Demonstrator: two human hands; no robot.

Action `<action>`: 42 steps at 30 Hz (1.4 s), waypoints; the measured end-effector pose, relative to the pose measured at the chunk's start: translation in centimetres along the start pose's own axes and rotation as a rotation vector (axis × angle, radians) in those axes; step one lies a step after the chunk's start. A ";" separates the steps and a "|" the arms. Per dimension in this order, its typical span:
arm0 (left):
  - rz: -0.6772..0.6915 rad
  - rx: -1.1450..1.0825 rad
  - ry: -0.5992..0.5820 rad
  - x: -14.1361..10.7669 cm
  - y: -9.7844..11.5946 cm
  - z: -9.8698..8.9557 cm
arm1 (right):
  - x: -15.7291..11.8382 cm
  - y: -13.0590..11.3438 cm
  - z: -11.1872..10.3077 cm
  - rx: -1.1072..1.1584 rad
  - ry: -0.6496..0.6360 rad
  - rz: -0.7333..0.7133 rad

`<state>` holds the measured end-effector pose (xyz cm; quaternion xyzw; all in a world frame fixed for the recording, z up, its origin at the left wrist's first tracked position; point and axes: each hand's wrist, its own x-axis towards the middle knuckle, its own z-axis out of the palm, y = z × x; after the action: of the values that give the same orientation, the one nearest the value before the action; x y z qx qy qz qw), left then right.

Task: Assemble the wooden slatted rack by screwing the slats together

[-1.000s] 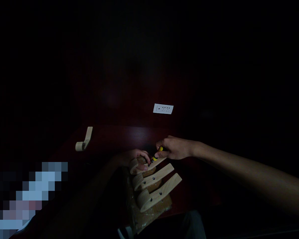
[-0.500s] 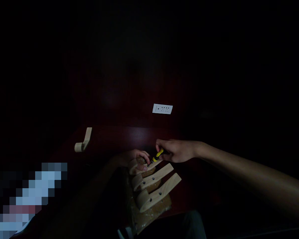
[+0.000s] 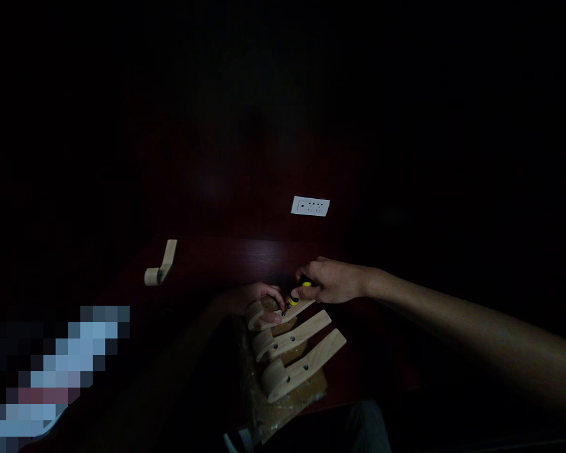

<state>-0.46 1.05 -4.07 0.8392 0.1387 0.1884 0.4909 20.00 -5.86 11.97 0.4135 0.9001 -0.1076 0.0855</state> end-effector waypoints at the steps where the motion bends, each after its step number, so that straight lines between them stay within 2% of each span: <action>1: -0.008 -0.004 0.007 0.0 -0.1 0.0 | 0.1 0.1 0.1 0.019 -0.016 0.028; 4: -0.029 -0.029 0.004 0.0 -0.1 0.1 | 0.1 0.1 0.3 0.107 -0.096 0.122; 6: -0.037 -0.046 -0.009 0.0 0.1 0.1 | -0.1 0.0 0.3 0.113 -0.075 0.131; 9: -0.021 -0.036 0.001 0.0 0.3 0.1 | -0.4 -0.4 0.2 0.107 0.019 0.059; 14: 0.000 0.005 -0.003 0.1 -0.2 0.1 | -0.8 -0.8 -0.3 0.149 -0.015 -0.033; 22: 0.023 -0.024 -0.029 0.0 0.5 -0.1 | -0.6 -0.6 -0.8 0.006 -0.024 -0.025; 32: -0.021 0.010 0.000 0.1 0.8 0.0 | -0.1 0.3 0.2 -0.145 -0.037 -0.016; 38: -0.005 0.003 -0.007 0.1 -0.1 0.1 | -0.8 0.0 0.1 -0.048 -0.052 0.043; 42: 0.014 -0.011 0.002 0.2 -0.5 0.1 | -1.2 -0.6 -0.2 0.080 -0.064 0.023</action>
<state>-0.27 1.30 -4.48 0.8372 0.1320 0.1935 0.4942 20.32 -7.06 12.54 0.4232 0.8870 -0.1560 0.0989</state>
